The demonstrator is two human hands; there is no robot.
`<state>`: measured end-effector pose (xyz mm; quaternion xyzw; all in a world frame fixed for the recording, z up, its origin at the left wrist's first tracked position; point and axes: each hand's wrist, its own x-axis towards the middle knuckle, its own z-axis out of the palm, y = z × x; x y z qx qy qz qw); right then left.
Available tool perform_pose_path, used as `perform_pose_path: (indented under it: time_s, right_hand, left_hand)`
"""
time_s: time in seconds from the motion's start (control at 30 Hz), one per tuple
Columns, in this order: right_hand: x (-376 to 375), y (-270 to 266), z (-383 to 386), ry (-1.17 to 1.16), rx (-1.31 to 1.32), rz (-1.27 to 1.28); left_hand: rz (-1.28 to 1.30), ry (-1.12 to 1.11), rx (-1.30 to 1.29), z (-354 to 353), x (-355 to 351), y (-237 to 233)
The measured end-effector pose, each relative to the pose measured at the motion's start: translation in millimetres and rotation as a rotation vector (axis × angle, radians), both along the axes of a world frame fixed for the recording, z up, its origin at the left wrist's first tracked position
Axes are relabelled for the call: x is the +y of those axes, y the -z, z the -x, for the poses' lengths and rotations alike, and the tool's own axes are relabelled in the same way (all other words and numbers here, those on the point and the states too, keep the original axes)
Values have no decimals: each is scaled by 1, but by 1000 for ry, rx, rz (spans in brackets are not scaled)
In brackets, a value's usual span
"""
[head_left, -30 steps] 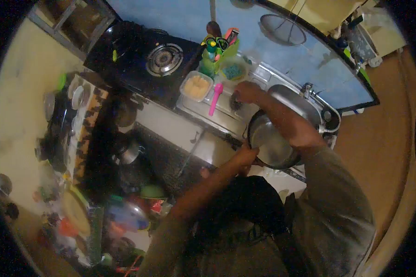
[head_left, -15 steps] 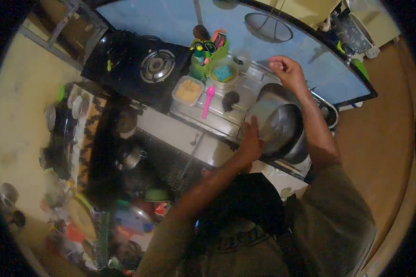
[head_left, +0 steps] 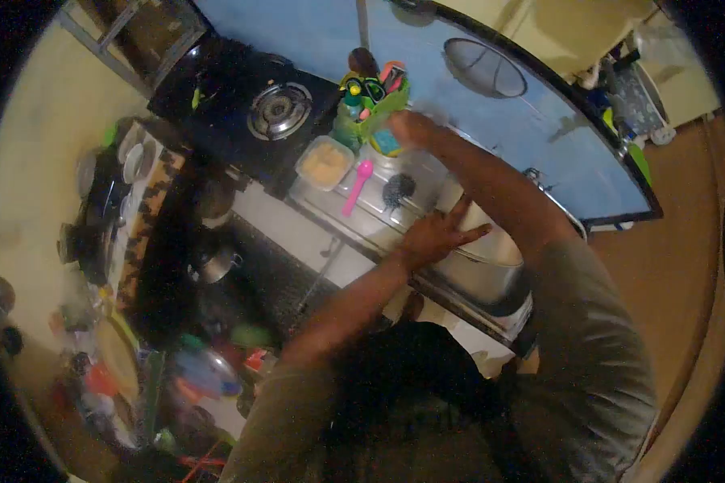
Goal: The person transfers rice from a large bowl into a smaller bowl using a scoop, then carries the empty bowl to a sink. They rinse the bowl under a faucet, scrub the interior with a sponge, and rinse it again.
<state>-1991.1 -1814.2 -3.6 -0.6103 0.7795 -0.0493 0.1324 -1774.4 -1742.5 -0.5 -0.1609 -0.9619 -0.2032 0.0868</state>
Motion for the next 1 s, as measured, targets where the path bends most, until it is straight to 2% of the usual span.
perform_pose_path:
  time_s: [0.07,0.13,0.2,0.27,0.33,0.37,0.4,0.43,0.47,0.5,0.57,0.6,0.63,0.67,0.7,0.77,0.8,0.87,0.9,0.93,0.97,1.0]
  right_hand:
    - [-6,-9,-13,34,-64,-39]
    - [-23,26,-3,-13,15,-107]
    - [-25,53,1,-65,97,-179]
    - [-23,66,-3,-58,95,54]
    - [-31,72,-5,-1,73,-18]
    - [-34,73,-4,78,60,-82]
    - [-36,74,-3,73,61,-79]
    - [-37,79,-2,128,-54,7]
    - [-37,82,1,183,-168,96]
    - [-36,84,5,185,-163,102]
    - [-29,80,3,-11,-45,99]
    - [-29,77,3,-5,-43,105]
    - [-33,88,10,-75,104,-15]
    - [-37,105,20,-146,250,-138]
    - [-37,121,28,-141,247,-134]
    - [-28,123,28,-172,303,157]
    - [-27,122,26,-163,297,155]
    - [-24,60,13,105,127,36]
    - [-10,33,12,118,135,41]
    - [7,5,7,117,88,258]
    - [24,-25,2,110,44,474]
    - [44,-53,1,115,59,475]
  left_hand:
    - [9,-18,44,0,-8,-1]
    - [-19,-62,-151,-4,-15,-3]
    - [0,-40,-143,-6,-14,4]
    - [19,-21,-135,-8,-10,20]
    - [-139,15,159,-12,-3,34]
    - [-139,9,157,-16,1,33]
    - [-173,-56,67,-17,5,31]
    - [-207,-118,-21,-17,8,23]
    - [-204,-117,-17,-16,6,15]
    - [-124,-82,-101,-15,5,7]
    - [-39,-41,-185,-14,8,8]
    - [-142,-101,-236,-12,13,18]
    - [-245,-162,-287,-11,17,28]
    - [-238,-159,-287,-11,20,35]
    - [-199,-180,-217,-13,23,41]
    - [-161,-195,-155,-17,24,37]
    - [-129,-166,-170,-18,21,29]
    - [-87,-121,-172,-12,16,4]
    - [-87,-187,-320,-8,18,-10]
    - [-86,-252,-466,-6,21,-20]
    - [-82,-242,-453,-7,22,-16]
    - [-188,-329,-315,-8,24,-2]
